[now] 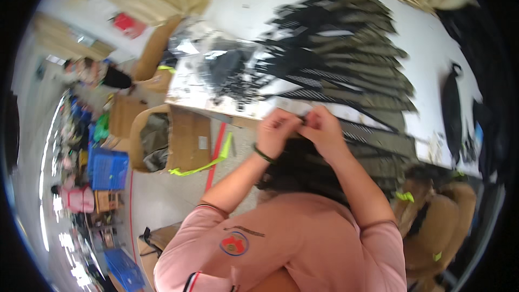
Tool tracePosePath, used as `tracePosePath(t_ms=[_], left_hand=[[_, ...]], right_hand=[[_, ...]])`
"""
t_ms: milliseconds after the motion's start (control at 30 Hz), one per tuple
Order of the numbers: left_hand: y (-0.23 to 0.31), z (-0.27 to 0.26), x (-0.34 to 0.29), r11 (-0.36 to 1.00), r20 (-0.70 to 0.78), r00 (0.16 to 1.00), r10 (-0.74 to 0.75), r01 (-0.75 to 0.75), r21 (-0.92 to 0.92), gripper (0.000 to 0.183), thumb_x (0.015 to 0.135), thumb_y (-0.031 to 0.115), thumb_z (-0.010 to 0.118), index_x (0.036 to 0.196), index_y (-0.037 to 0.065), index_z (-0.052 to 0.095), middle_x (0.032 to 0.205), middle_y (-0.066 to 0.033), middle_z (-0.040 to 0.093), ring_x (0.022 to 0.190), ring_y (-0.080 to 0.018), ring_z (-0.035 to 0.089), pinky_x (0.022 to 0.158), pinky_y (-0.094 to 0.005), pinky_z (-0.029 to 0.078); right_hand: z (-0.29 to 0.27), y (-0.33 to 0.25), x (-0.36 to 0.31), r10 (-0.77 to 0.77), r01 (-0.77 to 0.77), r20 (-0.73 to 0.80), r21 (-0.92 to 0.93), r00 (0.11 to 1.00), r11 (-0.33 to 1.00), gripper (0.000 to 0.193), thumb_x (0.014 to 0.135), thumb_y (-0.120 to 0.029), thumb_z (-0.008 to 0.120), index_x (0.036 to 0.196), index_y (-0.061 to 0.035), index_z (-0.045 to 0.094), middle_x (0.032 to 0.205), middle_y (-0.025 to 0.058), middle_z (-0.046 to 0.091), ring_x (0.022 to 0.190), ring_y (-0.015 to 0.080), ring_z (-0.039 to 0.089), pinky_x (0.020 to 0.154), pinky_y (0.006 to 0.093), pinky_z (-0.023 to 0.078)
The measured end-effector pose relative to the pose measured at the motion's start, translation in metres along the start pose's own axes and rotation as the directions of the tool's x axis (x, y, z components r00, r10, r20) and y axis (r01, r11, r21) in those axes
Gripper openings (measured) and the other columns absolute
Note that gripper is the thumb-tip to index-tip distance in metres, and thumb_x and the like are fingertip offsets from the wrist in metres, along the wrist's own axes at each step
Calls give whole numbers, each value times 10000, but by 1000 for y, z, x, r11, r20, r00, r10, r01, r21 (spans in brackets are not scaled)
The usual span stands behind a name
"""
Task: Attach plastic buckle clips to mesh straps in a factory assembly line.
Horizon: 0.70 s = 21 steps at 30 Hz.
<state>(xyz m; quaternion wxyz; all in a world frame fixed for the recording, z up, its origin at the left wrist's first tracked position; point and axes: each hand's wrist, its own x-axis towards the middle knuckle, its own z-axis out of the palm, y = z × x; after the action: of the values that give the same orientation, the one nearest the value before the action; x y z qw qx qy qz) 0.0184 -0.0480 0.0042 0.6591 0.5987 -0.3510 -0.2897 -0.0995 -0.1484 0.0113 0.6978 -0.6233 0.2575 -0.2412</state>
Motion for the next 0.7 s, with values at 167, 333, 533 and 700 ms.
tracePosePath(t_ms=[167, 333, 533, 700], left_hand=[[-12, 10, -3, 992, 159, 979, 125, -124, -17, 83, 834, 8, 638, 907, 9, 600, 828, -30, 599, 709, -82, 597, 625, -211, 479], [-3, 2, -8, 987, 180, 971, 156, -159, -1, 71, 855, 17, 619, 916, 0, 588, 838, -33, 577, 771, -69, 582, 667, -211, 470], [-6, 3, -9, 986, 219, 965, 145, -122, -115, 123, 850, 10, 622, 957, 7, 563, 871, -26, 554, 790, -66, 555, 678, -212, 460], [-11, 10, -12, 974, 232, 971, 60, -6, -227, 148, 826, 0, 636, 943, 27, 550, 894, -12, 501, 821, -94, 513, 719, -244, 447]], right_hand=[[-10, -9, -14, 132, -124, -14, 239, 991, 963, 258, 695, 70, 628, 816, -96, 472, 719, -52, 466, 648, 31, 444, 567, 169, 345], [-7, -14, -13, 205, -212, 57, 350, 977, 913, 260, 706, 81, 626, 818, -85, 459, 692, -52, 458, 616, 31, 439, 568, 156, 358], [-7, -7, -11, 157, -129, -37, 396, 987, 909, 256, 755, 28, 658, 848, -92, 452, 678, -33, 492, 573, 56, 482, 553, 179, 399], [-5, -24, -16, 177, -176, 34, 395, 984, 902, 140, 835, -35, 601, 953, -58, 528, 690, -34, 505, 582, 62, 494, 557, 182, 402]])
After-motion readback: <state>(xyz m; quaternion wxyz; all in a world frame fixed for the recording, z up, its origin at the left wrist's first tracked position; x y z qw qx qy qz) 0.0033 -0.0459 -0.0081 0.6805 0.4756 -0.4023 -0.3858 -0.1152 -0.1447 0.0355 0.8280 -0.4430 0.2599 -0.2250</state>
